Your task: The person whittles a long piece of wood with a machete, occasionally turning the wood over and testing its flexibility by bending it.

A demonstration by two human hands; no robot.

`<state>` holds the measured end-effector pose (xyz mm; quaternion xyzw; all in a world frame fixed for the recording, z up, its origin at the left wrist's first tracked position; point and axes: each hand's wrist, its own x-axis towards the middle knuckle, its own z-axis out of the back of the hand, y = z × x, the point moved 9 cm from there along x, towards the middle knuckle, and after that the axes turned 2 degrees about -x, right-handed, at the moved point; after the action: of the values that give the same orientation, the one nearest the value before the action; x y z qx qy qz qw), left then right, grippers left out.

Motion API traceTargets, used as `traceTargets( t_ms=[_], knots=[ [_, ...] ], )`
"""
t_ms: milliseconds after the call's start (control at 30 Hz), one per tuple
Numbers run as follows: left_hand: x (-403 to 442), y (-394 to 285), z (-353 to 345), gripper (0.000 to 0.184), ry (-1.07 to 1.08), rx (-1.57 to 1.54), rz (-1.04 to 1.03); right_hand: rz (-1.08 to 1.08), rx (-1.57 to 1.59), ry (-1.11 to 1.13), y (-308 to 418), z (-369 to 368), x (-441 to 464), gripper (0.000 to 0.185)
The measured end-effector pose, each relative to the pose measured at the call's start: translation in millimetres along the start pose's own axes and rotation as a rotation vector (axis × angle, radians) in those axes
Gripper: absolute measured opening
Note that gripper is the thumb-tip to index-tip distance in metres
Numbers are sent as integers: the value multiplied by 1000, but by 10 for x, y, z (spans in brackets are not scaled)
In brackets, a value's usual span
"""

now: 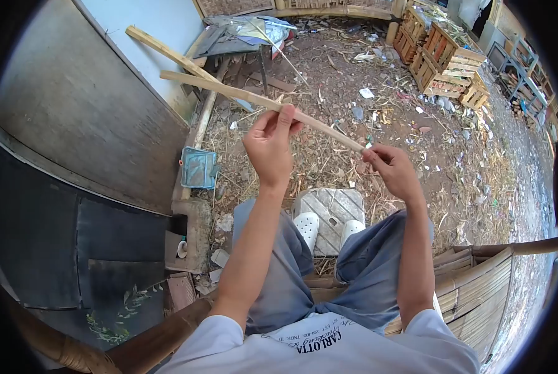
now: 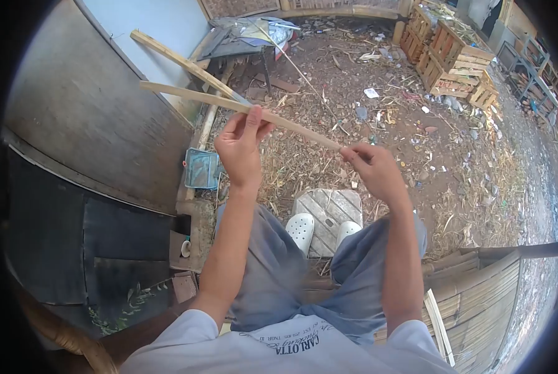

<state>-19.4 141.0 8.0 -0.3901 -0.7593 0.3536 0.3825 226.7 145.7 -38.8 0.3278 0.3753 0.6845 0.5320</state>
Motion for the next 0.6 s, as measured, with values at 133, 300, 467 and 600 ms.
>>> traceTargets(
  t_ms=[133,300,467,600],
  knots=[
    [94,-86,281,22,-174,-59,-42,-63,-92,13,-235,216,-85,34],
    [87,-147,436,24,-270,-112,-58,-129,-115,28,-396,348,-210,34],
    [66,-46,424,29,-297,-252,-3,-75,-190,-15,-249,342,-303,35],
    [100,96,406,34,-311,-518,125,-79,-198,-99,-165,426,-347,35]
  ],
)
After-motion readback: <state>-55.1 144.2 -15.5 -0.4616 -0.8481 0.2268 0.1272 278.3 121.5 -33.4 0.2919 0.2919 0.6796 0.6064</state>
